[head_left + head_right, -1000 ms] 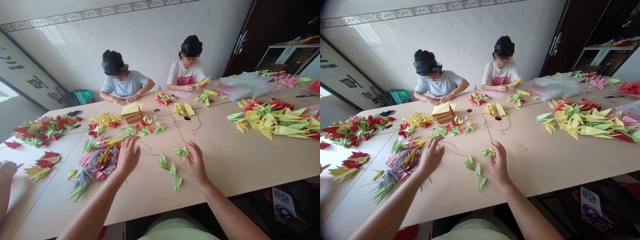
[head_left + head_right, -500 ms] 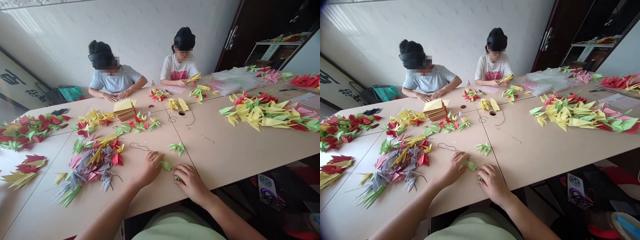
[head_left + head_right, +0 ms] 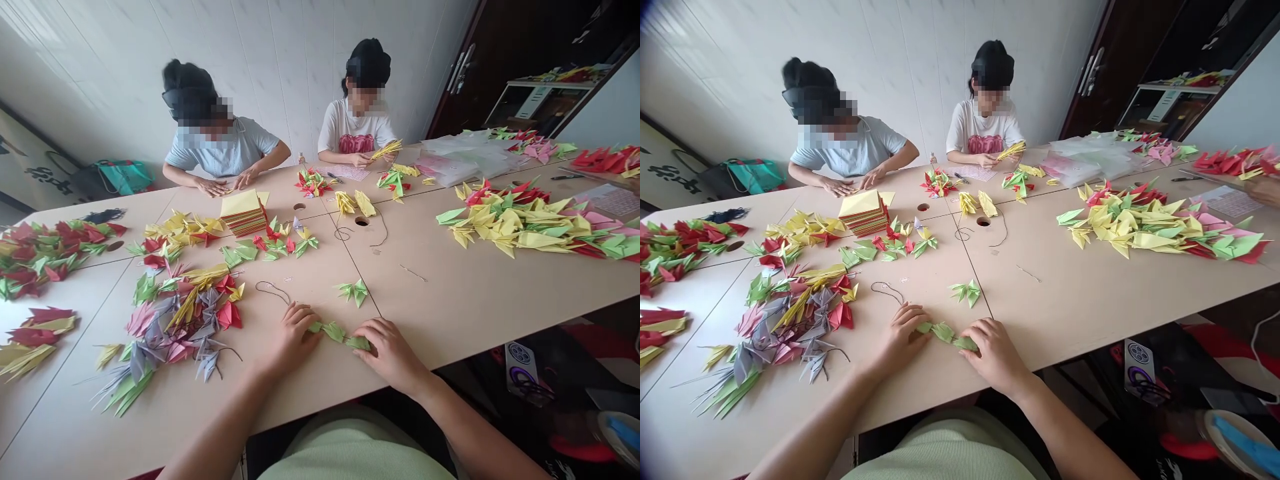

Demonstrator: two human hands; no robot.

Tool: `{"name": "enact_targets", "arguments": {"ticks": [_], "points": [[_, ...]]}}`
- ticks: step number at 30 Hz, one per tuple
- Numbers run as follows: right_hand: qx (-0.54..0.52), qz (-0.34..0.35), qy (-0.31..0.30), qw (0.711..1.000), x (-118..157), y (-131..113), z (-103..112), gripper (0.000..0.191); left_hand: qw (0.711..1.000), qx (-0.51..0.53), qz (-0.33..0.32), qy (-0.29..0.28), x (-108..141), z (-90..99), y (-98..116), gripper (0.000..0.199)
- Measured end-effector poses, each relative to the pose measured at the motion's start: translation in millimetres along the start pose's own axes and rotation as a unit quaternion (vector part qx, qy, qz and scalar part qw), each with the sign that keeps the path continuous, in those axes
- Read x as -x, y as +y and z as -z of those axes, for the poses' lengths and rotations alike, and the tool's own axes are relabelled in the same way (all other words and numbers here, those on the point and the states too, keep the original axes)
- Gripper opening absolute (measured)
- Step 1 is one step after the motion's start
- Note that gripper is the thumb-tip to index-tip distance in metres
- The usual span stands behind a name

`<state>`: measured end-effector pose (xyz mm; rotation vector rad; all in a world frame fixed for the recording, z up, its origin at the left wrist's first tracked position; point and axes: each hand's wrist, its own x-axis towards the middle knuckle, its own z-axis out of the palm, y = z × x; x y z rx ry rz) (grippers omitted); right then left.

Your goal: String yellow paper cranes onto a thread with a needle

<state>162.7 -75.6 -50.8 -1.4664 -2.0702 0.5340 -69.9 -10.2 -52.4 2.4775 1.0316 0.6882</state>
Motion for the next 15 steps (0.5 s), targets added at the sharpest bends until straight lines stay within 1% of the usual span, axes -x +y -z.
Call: {"name": "enact_targets", "arguments": {"ticks": [6,12,15], "points": [[0.027,0.000,0.007,1.000,0.0,1.9,6.1,0.019,1.000,0.001,-0.003,0.018,1.7,-2.3,-7.3,0.016],[0.051,0.008,0.013,0.999,-4.0,6.2,4.6,0.027,0.999,0.028,0.024,0.019,0.5,0.1,-8.6,0.029],[0.061,0.009,0.022,0.998,-5.3,7.2,3.0,0.033,0.998,0.047,0.035,0.013,-0.3,3.4,-7.4,0.030]]}}
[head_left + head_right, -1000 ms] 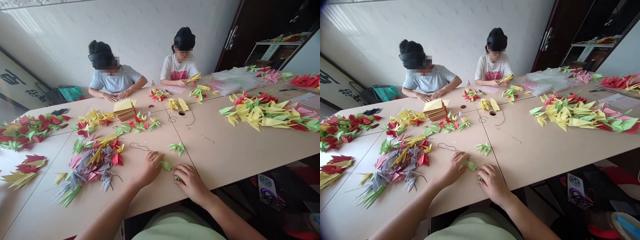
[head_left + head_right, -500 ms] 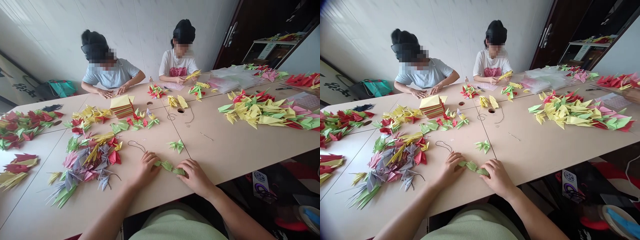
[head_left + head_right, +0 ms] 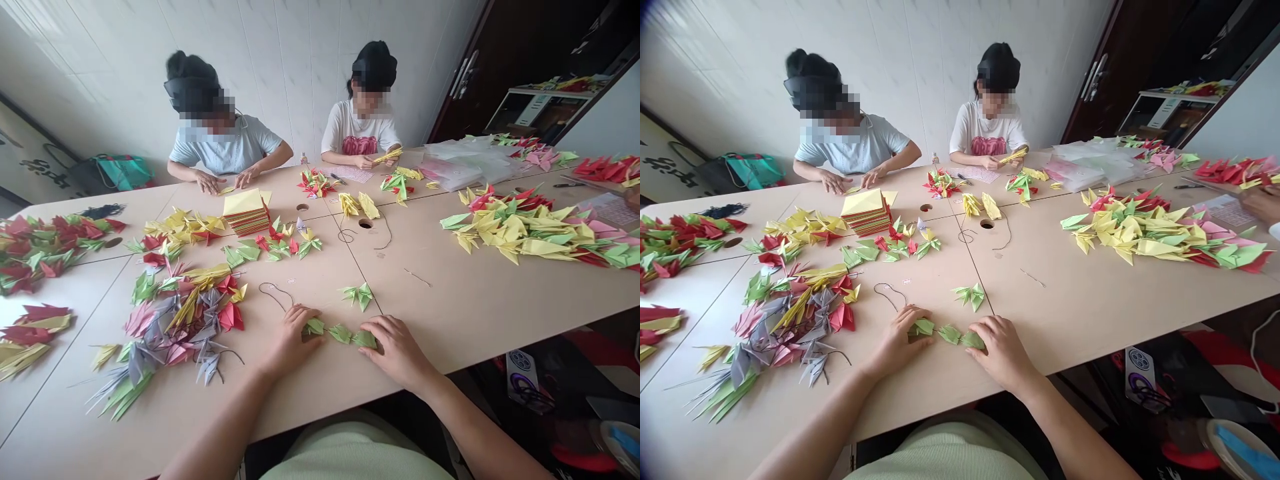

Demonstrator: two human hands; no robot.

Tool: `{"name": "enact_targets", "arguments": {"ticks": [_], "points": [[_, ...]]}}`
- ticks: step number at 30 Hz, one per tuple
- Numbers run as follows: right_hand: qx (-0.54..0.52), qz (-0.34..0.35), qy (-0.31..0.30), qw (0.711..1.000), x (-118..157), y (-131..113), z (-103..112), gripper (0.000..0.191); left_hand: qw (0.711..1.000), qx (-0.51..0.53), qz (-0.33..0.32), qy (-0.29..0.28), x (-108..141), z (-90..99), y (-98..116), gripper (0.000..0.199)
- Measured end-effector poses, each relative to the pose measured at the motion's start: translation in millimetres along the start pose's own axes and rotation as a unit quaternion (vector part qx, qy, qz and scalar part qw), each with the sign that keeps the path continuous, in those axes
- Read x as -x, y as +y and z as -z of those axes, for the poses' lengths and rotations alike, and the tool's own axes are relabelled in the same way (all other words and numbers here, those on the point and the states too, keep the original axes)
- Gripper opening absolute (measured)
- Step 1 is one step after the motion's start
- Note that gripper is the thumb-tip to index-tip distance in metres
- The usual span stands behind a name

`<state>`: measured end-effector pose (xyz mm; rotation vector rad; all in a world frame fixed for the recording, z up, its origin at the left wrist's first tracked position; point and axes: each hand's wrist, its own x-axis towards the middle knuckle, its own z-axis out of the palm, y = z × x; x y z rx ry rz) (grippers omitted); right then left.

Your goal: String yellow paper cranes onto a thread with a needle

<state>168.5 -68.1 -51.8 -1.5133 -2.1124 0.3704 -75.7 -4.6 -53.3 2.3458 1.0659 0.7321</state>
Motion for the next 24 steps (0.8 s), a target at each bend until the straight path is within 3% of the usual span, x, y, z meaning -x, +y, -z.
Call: {"name": "enact_targets", "arguments": {"ticks": [6,12,20,24], "points": [[0.009,0.008,0.017,1.000,-9,-12,-12,0.032,0.999,0.029,0.020,-0.013,1,1.4,-2,0.028],[0.012,0.019,0.029,0.999,-18,-16,-27,0.020,0.998,0.038,0.038,-0.018,2,0.8,-5,0.026],[0.028,0.020,0.051,0.998,-9,-3,-20,0.018,0.997,0.049,0.050,-0.029,1,3.0,-4,0.025],[0.046,0.037,0.074,0.996,5,5,-13,0.029,0.997,0.046,0.054,-0.031,0,3.4,-3,0.025]]}}
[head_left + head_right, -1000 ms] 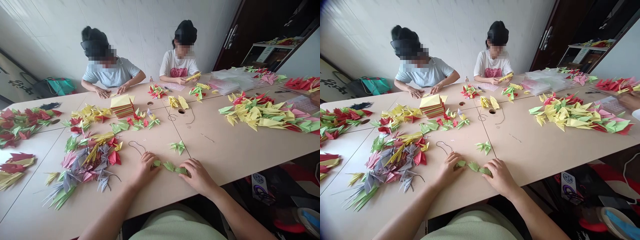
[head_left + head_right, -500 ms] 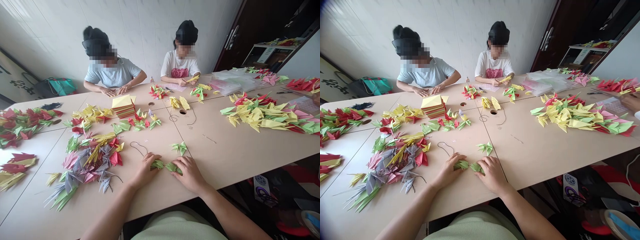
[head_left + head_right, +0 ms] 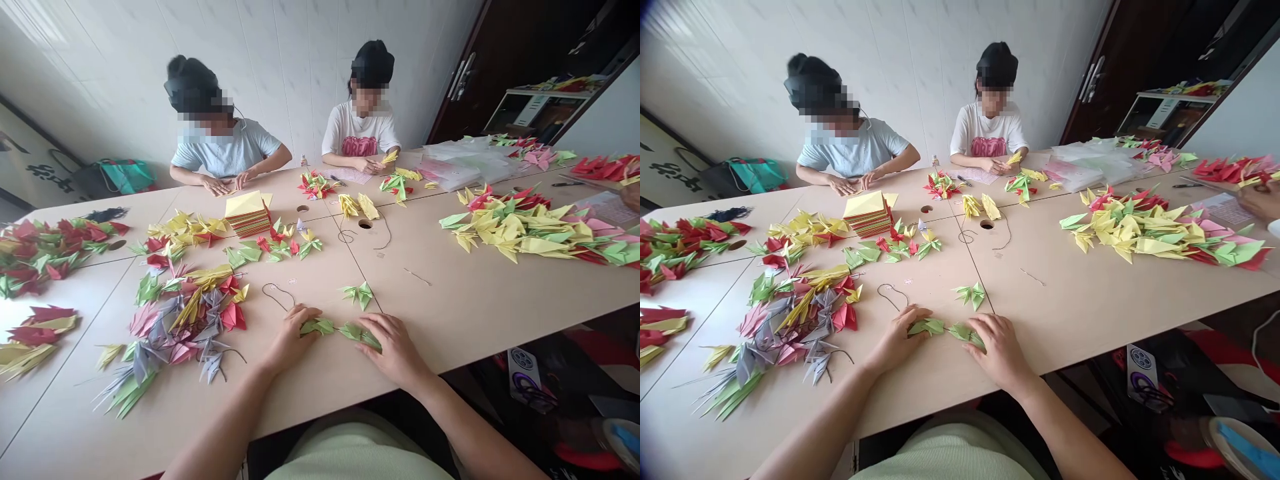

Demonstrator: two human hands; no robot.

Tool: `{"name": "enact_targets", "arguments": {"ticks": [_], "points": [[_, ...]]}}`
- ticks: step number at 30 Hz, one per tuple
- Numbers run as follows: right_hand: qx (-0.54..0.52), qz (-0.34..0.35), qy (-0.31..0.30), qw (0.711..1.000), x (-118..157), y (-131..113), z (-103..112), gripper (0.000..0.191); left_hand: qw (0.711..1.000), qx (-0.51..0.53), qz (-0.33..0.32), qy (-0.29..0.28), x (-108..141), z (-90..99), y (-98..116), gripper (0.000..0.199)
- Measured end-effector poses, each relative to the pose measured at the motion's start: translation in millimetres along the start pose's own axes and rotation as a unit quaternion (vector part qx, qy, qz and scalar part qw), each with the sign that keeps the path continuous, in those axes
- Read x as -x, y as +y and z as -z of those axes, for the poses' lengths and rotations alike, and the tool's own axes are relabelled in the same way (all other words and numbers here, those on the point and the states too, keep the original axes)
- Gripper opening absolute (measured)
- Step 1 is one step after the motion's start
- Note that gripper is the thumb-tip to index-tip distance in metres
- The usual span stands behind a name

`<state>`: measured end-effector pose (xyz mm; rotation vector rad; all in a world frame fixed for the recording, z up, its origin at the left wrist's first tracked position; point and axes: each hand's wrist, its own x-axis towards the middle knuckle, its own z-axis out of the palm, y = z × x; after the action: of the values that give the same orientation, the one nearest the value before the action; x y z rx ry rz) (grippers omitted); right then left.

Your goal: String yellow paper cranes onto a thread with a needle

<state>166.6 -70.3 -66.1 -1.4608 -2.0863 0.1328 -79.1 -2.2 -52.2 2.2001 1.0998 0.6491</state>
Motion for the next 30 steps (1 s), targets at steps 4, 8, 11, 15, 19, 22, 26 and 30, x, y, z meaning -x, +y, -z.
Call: {"name": "enact_targets", "arguments": {"ticks": [4,8,11,15,19,22,26,30], "points": [[0.037,-0.016,0.068,0.997,28,23,13,0.030,1.000,0.002,0.004,0.003,0,-1.6,0,0.026],[0.084,-0.052,0.146,0.984,55,45,22,0.024,1.000,0.023,0.014,0.005,0,-3.0,-2,0.026],[0.105,-0.056,0.209,0.971,64,50,18,0.017,0.999,0.042,0.023,0.005,0,-3.6,-4,0.026],[0.107,-0.031,0.260,0.959,65,50,9,0.023,0.997,0.068,0.045,0.007,-4,-6.0,-7,0.026],[0.109,-0.027,0.279,0.954,67,54,5,0.023,0.993,0.091,0.079,0.014,-10,-10.0,-8,0.026],[0.107,-0.027,0.282,0.953,70,59,2,0.025,0.990,0.103,0.100,0.011,-13,-11.6,-8,0.025],[0.105,-0.021,0.281,0.954,74,66,-1,0.022,0.985,0.132,0.113,0.014,-16,-11.2,-9,0.028],[0.112,-0.023,0.271,0.956,73,68,-2,0.021,0.982,0.157,0.108,0.019,-18,-9.0,-10,0.029]]}}
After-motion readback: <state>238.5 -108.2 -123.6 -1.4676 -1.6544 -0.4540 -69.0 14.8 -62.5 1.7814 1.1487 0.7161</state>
